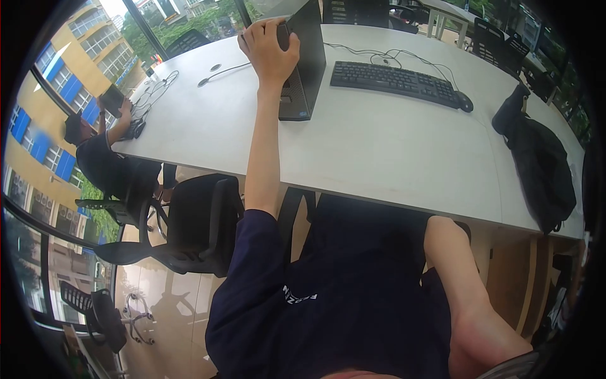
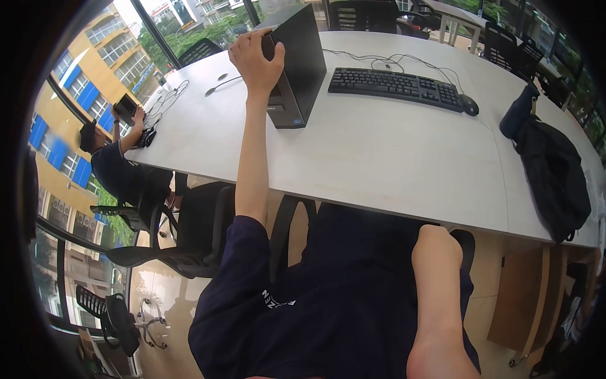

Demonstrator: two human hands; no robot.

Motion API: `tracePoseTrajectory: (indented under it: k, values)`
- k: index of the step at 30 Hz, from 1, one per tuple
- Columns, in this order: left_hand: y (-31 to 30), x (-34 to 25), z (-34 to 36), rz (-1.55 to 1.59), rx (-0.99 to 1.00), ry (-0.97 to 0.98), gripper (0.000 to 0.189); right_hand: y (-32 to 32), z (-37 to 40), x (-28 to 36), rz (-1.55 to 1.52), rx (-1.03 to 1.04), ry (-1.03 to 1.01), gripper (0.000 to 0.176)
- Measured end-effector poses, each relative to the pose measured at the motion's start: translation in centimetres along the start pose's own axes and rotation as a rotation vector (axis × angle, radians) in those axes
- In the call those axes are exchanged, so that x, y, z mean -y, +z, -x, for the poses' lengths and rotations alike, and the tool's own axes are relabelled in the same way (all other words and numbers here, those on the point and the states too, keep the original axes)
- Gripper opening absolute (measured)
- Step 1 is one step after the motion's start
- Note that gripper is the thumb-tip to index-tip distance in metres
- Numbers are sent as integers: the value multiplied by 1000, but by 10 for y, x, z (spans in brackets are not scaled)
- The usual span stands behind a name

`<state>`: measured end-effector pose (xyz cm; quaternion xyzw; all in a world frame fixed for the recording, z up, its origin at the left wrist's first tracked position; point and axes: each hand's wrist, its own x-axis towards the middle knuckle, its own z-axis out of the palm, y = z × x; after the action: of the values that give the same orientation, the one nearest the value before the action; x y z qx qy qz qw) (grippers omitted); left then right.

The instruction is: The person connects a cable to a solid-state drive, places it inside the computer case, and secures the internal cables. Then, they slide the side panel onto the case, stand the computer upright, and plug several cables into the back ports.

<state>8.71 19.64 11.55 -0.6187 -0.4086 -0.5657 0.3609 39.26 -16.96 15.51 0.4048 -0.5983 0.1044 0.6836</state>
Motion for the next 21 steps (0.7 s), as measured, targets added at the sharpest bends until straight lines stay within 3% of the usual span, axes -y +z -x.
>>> tracePoseTrajectory:
  k: [2,4,7,10,21]
  values:
    - [-1,-1,0,7,6,-13,36,-1,2,11,18,-23,-56,25]
    - [-2,-4,-1,-15,6,-19,36,-6,2,33,117,-161,-238,25]
    - [-2,-3,-1,-6,4,-3,36,1,9,-2,26,-93,-83,26]
    - [0,-1,-1,-14,-6,-2,36,17,4,-18,-69,-194,-104,24]
    - [3,0,1,-1,-21,-8,35,19,14,-13,23,52,-88,30]
